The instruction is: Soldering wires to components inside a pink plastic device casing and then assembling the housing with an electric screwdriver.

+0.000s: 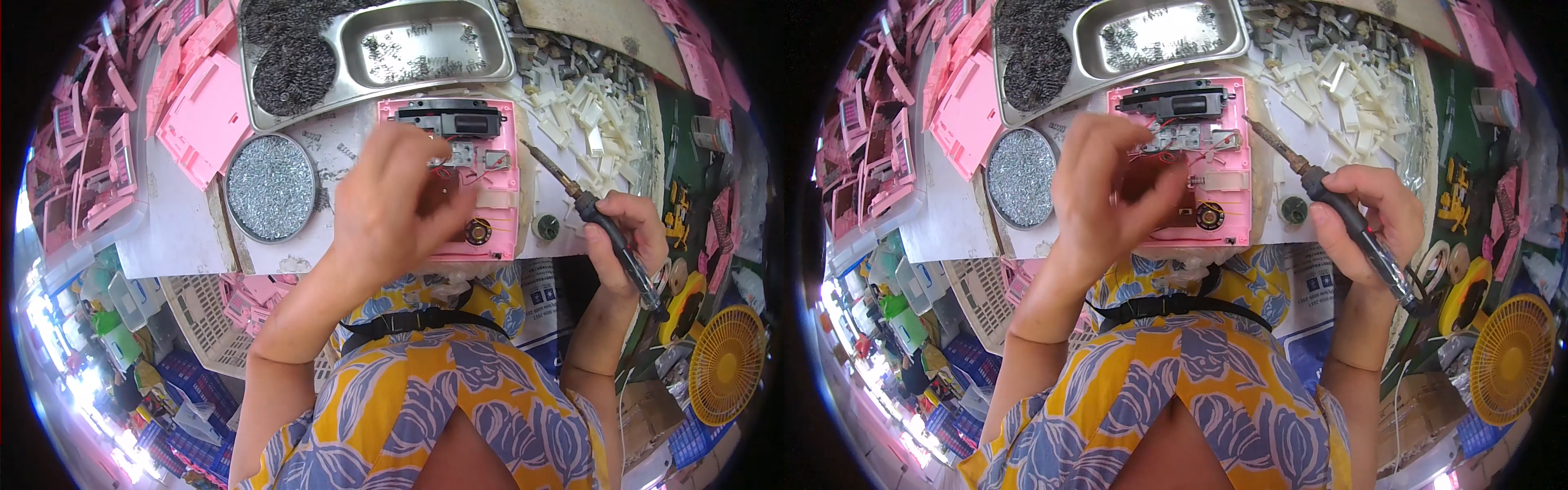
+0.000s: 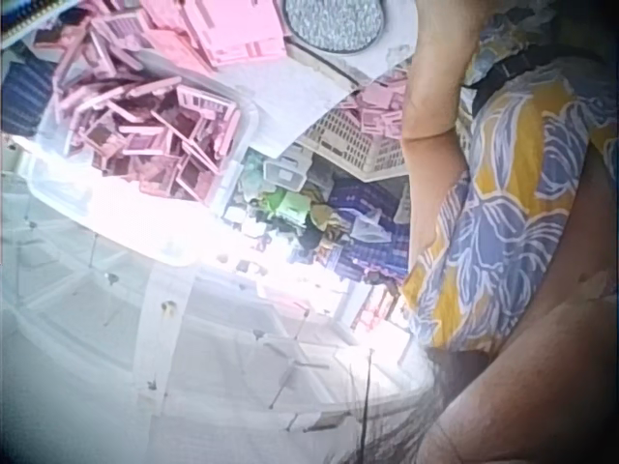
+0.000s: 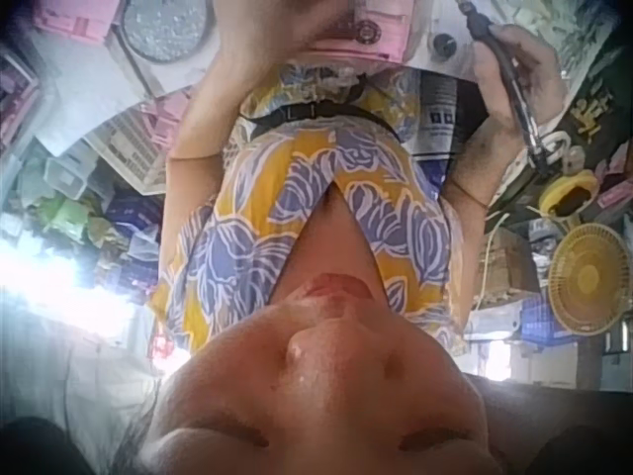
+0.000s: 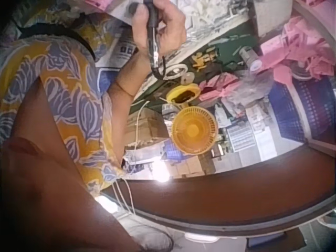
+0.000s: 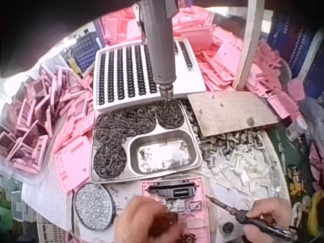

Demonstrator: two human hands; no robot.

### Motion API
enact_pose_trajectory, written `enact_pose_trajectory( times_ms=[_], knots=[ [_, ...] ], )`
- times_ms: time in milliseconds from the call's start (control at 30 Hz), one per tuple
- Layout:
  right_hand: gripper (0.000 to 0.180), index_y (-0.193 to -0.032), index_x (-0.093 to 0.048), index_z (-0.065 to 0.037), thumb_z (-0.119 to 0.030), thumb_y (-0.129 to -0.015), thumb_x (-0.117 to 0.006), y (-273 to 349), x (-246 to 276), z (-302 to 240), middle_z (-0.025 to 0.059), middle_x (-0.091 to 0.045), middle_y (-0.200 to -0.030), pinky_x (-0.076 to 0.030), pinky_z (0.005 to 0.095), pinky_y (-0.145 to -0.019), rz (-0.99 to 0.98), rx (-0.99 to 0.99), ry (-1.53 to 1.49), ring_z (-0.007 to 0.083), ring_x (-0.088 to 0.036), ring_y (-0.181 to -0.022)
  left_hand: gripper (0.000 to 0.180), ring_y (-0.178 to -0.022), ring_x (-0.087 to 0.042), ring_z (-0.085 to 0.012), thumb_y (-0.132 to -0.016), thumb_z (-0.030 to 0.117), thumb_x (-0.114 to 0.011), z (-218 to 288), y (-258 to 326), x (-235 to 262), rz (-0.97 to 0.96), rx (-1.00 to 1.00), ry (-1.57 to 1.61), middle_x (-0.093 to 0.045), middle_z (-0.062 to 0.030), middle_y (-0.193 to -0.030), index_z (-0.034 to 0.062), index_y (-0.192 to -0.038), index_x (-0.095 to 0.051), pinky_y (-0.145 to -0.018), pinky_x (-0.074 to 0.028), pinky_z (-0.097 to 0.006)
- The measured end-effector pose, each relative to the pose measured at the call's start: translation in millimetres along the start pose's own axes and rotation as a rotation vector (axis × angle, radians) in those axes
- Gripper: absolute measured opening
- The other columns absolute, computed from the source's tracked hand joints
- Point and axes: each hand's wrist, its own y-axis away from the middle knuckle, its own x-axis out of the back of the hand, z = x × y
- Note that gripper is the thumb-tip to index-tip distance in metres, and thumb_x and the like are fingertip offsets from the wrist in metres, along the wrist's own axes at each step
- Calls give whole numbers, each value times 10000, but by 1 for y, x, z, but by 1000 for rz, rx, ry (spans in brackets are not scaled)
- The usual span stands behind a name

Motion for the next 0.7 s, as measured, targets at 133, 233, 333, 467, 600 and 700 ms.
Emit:
enact_pose_trajectory(
  times_ms=[133,233,333,467,600,700],
  knots=[
    [309,-1063,-635,35,-22,-795,-779,1,6,-2,102,-704,-881,-498,227,-682,28,-56,-26,118,-652,-750,332,-707,-629,-268,-752,137,-834,19,10,-2,-311,-166,-105,-589,-82,-918,56,-999,-627,-594,-534,-375],
    [315,-1070,-631,38,-6,-793,-775,0,5,-11,110,-704,-913,-500,225,-703,40,-69,-24,120,-656,-771,186,-736,-644,-297,-821,126,-746,14,5,-18,-422,-205,-220,-579,-97,-877,73,-947,-620,-648,-534,-411],
    [336,-1090,-626,33,-4,-796,-785,8,13,-11,115,-698,-956,-506,232,-747,51,-69,-69,128,-666,-832,176,-757,-663,-280,-816,81,-755,9,1,-16,-436,-240,-137,-608,-88,-903,54,-953,-647,-652,-546,-376],
    [419,-1178,-612,11,-11,-808,-807,19,-2,0,116,-688,-1041,-513,250,-822,201,-98,-196,148,-673,-937,165,-779,-704,-190,-842,19,-762,-4,2,-5,-402,-29,231,-679,-67,-908,17,-981,-673,-667,-560,-298],
    [561,-1297,-592,-12,35,-777,-797,5,-52,2,138,-690,-1093,-499,355,-928,34,58,-157,243,-664,-1025,127,-746,-691,-95,-883,10,-758,-2,3,-5,-429,256,352,-711,-46,-842,-6,-984,-684,-652,-553,-247],
    [556,-1269,-612,-32,120,-751,-742,-4,-80,-2,145,-675,-1072,-531,318,-836,30,91,-70,238,-678,-948,112,-721,-674,-67,-892,19,-761,-2,2,-7,-415,344,404,-711,-34,-806,-13,-971,-689,-639,-546,-233]
  ],
)
